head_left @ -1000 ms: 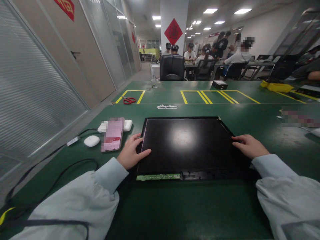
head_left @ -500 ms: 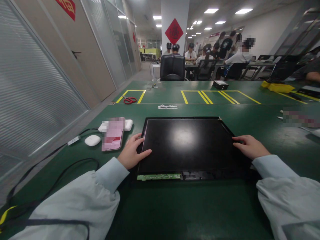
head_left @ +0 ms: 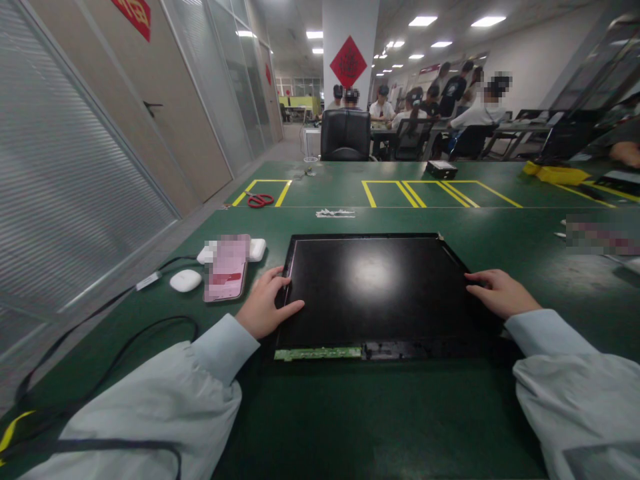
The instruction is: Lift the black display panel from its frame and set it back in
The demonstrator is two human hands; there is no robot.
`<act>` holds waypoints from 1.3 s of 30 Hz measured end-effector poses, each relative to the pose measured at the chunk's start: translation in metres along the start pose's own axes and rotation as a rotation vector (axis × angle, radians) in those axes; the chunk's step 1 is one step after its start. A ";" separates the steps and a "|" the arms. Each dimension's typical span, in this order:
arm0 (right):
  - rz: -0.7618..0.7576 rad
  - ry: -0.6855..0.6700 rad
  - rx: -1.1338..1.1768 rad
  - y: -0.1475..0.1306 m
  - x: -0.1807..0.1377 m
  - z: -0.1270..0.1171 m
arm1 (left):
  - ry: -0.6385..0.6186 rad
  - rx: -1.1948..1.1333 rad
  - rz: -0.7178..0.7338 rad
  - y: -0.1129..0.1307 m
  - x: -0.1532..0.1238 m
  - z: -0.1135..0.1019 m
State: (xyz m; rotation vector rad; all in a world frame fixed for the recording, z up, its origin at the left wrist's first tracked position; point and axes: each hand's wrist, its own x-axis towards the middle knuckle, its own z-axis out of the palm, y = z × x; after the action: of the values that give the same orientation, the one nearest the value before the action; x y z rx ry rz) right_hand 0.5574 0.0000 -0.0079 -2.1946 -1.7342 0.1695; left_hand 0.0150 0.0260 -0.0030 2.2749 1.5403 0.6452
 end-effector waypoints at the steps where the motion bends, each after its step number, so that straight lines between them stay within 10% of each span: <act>1: 0.001 -0.001 -0.002 0.000 0.000 0.000 | -0.002 0.001 -0.002 0.000 0.000 0.000; 13: 0.029 -0.019 -0.045 -0.005 -0.004 -0.002 | 0.095 -0.070 0.122 -0.002 -0.009 0.002; 26: 0.067 -0.081 -0.102 -0.019 -0.009 -0.009 | -0.131 -0.098 0.309 0.006 -0.014 -0.037; 39: 0.055 -0.085 -0.091 -0.017 -0.009 -0.009 | -0.317 -0.240 0.486 0.003 -0.011 -0.027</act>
State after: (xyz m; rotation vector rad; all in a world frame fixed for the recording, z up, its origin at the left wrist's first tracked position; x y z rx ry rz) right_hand 0.5424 -0.0065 0.0049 -2.3341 -1.7593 0.2042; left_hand -0.0002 0.0147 0.0195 2.4248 0.7279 0.5159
